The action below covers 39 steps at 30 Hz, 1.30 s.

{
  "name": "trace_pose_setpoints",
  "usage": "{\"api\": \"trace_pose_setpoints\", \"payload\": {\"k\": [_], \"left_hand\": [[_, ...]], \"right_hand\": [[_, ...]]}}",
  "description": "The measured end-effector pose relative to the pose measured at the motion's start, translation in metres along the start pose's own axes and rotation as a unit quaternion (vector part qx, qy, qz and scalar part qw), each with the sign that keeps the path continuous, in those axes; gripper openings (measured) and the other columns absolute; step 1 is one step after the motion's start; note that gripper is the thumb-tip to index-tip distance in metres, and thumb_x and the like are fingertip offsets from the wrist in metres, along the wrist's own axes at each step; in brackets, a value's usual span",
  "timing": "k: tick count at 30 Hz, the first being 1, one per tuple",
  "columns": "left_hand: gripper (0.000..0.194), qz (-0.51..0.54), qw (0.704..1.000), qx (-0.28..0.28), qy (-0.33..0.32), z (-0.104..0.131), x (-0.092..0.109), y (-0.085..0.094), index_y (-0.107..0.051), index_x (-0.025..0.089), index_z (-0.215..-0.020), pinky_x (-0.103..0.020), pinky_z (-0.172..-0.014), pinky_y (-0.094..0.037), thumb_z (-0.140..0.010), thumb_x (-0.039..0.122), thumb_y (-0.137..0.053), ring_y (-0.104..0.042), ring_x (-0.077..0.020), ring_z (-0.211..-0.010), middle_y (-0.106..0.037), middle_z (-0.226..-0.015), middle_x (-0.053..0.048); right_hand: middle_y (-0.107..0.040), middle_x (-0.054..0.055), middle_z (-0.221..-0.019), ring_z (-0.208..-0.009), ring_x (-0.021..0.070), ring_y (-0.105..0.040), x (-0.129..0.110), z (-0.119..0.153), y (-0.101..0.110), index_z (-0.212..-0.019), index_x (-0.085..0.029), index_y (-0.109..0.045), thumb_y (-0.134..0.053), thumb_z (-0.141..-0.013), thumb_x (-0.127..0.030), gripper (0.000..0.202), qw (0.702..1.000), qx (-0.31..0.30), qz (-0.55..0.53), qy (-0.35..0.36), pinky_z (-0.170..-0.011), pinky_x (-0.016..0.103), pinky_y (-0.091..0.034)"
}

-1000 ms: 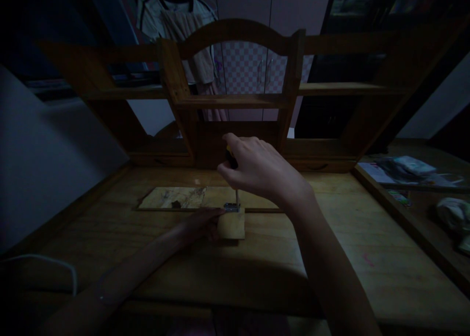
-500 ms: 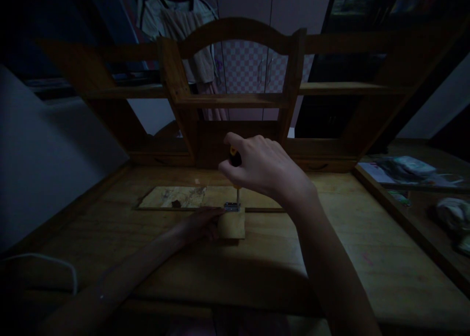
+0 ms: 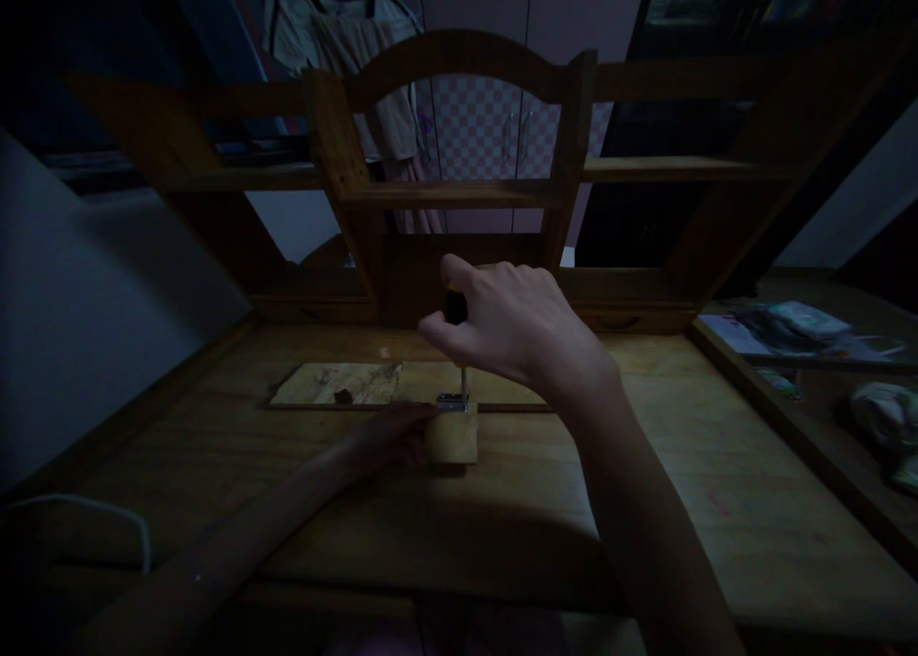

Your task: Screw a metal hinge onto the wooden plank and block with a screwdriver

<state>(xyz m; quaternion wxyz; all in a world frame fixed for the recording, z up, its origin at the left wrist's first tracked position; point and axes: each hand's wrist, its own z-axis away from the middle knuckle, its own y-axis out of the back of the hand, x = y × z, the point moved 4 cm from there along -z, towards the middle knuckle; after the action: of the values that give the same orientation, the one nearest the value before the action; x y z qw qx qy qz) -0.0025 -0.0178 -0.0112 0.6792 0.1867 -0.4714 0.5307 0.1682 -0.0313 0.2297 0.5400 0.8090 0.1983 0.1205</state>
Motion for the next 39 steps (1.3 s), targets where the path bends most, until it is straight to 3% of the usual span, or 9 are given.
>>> {"api": "trace_pose_setpoints", "payload": {"k": [6,11,19,26,39], "left_hand": [[0.031,-0.006,1.000,0.006,0.000,-0.0007,-0.0015,0.0020,-0.063,0.011,-0.098,-0.022,-0.042,-0.050,-0.088,0.040,-0.064,-0.066,-0.0150,-0.047,-0.069,-0.070,-0.004],[0.030,-0.003,1.000,0.006,0.009,0.0015,0.0015,-0.0026,-0.062,0.011,-0.101,-0.022,-0.043,-0.050,-0.090,0.038,-0.062,-0.066,-0.0152,-0.047,-0.069,-0.070,-0.004],[0.031,0.014,0.999,-0.017,0.036,0.0025,0.0036,-0.0046,-0.059,0.012,-0.104,-0.025,-0.047,-0.053,-0.093,0.040,-0.051,-0.068,-0.0171,-0.049,-0.070,-0.075,-0.006],[0.025,0.022,0.999,-0.018,0.044,0.0050,0.0036,-0.0030,-0.057,0.014,-0.089,-0.026,-0.052,-0.055,-0.088,0.037,-0.049,-0.069,-0.0186,-0.052,-0.069,-0.073,-0.005],[0.029,0.052,0.998,-0.002,0.036,0.0000,-0.0036,0.0035,-0.058,0.011,-0.103,-0.027,-0.055,-0.057,-0.095,0.037,-0.048,-0.072,-0.0202,-0.057,-0.070,-0.078,-0.008]], "right_hand": [[-0.068,0.008,-0.105,-0.087,0.0219,-0.062,0.0006,-0.0006,-0.0023,-0.118,-0.019,-0.058,-0.051,-0.086,-0.032,0.035,0.995,-0.008,-0.089,0.032,-0.075,0.031,-0.040],[-0.067,0.006,-0.094,-0.080,0.0196,-0.060,-0.0013,-0.0007,-0.0044,-0.121,-0.018,-0.057,-0.052,-0.086,-0.031,0.037,0.992,-0.015,-0.113,0.046,-0.072,0.030,-0.041],[-0.066,0.007,-0.095,-0.079,0.0193,-0.059,-0.0015,-0.0028,-0.0078,-0.121,-0.017,-0.056,-0.052,-0.087,-0.031,0.038,0.995,0.003,-0.096,0.035,-0.076,0.031,-0.041],[-0.066,0.008,-0.091,-0.076,0.0199,-0.059,0.0010,-0.0035,-0.0076,-0.122,-0.015,-0.057,-0.051,-0.087,-0.033,0.039,0.996,0.008,-0.078,0.031,-0.074,0.031,-0.041],[-0.067,0.009,-0.097,-0.083,0.0220,-0.062,-0.0001,-0.0037,-0.0087,-0.123,-0.015,-0.056,-0.051,-0.088,-0.033,0.040,0.996,0.012,-0.077,0.033,-0.077,0.033,-0.042]]}}
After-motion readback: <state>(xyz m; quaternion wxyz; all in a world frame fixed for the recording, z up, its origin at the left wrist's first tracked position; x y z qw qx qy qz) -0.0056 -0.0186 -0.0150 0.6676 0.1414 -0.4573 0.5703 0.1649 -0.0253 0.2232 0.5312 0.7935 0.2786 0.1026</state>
